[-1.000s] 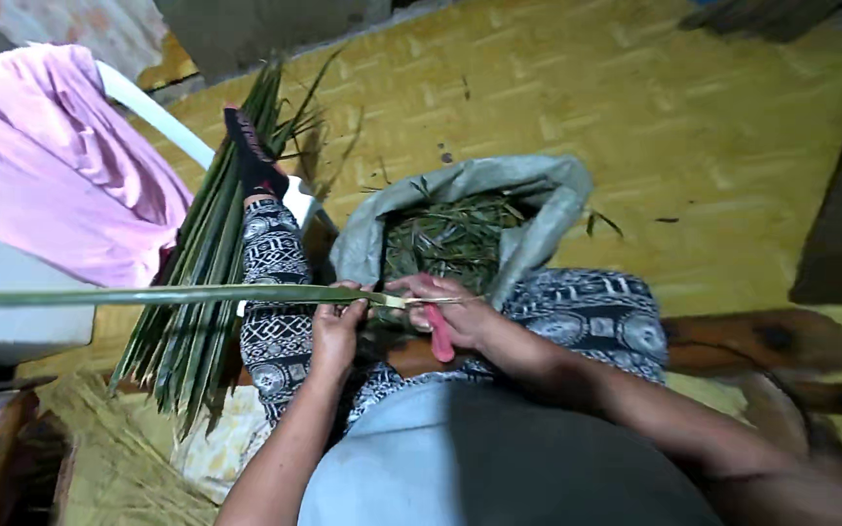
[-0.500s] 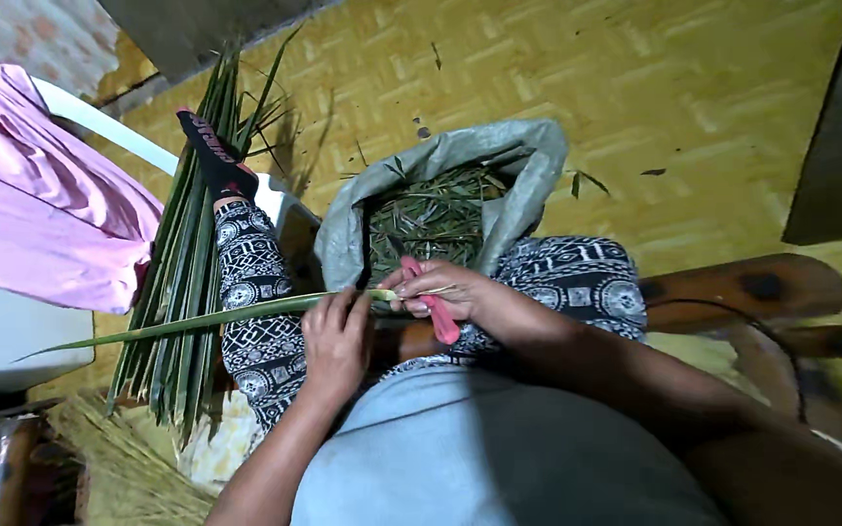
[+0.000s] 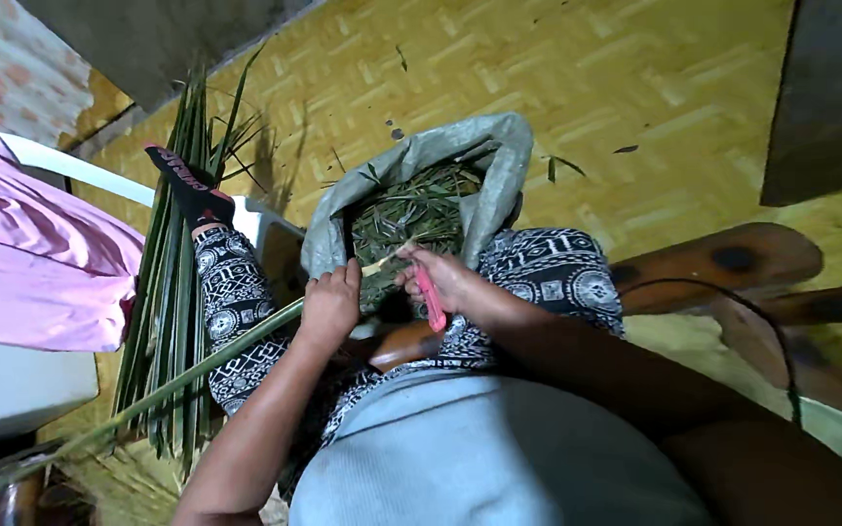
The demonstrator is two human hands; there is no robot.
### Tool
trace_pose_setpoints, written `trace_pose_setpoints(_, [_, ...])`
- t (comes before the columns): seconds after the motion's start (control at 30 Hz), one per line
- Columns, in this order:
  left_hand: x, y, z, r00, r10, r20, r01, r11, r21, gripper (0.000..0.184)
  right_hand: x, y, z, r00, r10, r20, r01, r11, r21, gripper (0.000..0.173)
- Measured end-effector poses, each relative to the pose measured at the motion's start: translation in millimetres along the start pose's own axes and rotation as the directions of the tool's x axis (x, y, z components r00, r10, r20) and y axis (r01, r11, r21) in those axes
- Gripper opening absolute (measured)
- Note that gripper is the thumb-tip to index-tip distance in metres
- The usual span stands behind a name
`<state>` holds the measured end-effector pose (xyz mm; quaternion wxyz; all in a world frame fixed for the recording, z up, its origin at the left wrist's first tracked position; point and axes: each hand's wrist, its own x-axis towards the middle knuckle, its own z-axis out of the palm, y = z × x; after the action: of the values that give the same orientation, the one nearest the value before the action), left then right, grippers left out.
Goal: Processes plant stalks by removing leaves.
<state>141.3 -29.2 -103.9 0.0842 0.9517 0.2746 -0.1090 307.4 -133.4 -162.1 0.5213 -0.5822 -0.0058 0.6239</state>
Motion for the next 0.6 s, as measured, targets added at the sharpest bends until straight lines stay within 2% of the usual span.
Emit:
trace_pose_setpoints(0.13, [24.6, 2.9, -8.1, 0.990, -0.076, 0.115, 0.080, 0.997, -0.025, 0.048, 2.8, 17.9, -7.8, 0.994, -0.104, -0.027, 0.093, 0.960, -0.263, 0.033])
trace_pose_setpoints(0.23, [42.3, -0.6, -12.1, 0.976, -0.119, 0.181, 0.149, 0.975, -0.165, 0.043, -0.2, 24.8, -9.1, 0.987, -0.157, 0.026, 0.144, 0.819, -0.555, 0.042])
trace_pose_setpoints(0.3, [49.9, -3.1, -7.3, 0.966, -0.128, 0.223, 0.186, 0.946, -0.267, 0.038, -1.8, 27.2, -8.6, 0.980, -0.182, 0.078, 0.187, 0.725, -0.663, 0.045])
trace_pose_setpoints(0.4, [56.3, -7.7, 16.8, 0.960, -0.073, 0.269, 0.192, 0.872, -0.450, 0.036, -1.2, 29.2, -10.4, 0.934, -0.311, 0.176, 0.343, 0.639, -0.689, 0.046])
trace_pose_setpoints(0.47, [56.5, -8.4, 29.0, 0.953, -0.042, 0.299, 0.203, 0.822, -0.532, 0.039, 2.1, 30.4, -10.9, 0.906, -0.365, 0.214, 0.410, 0.634, -0.656, 0.046])
trace_pose_setpoints(0.6, [49.1, 0.7, 30.0, 0.929, -0.028, 0.370, 0.242, 0.801, -0.548, 0.041, 8.5, 27.1, -9.4, 0.949, -0.249, 0.192, 0.314, 0.722, -0.616, 0.048])
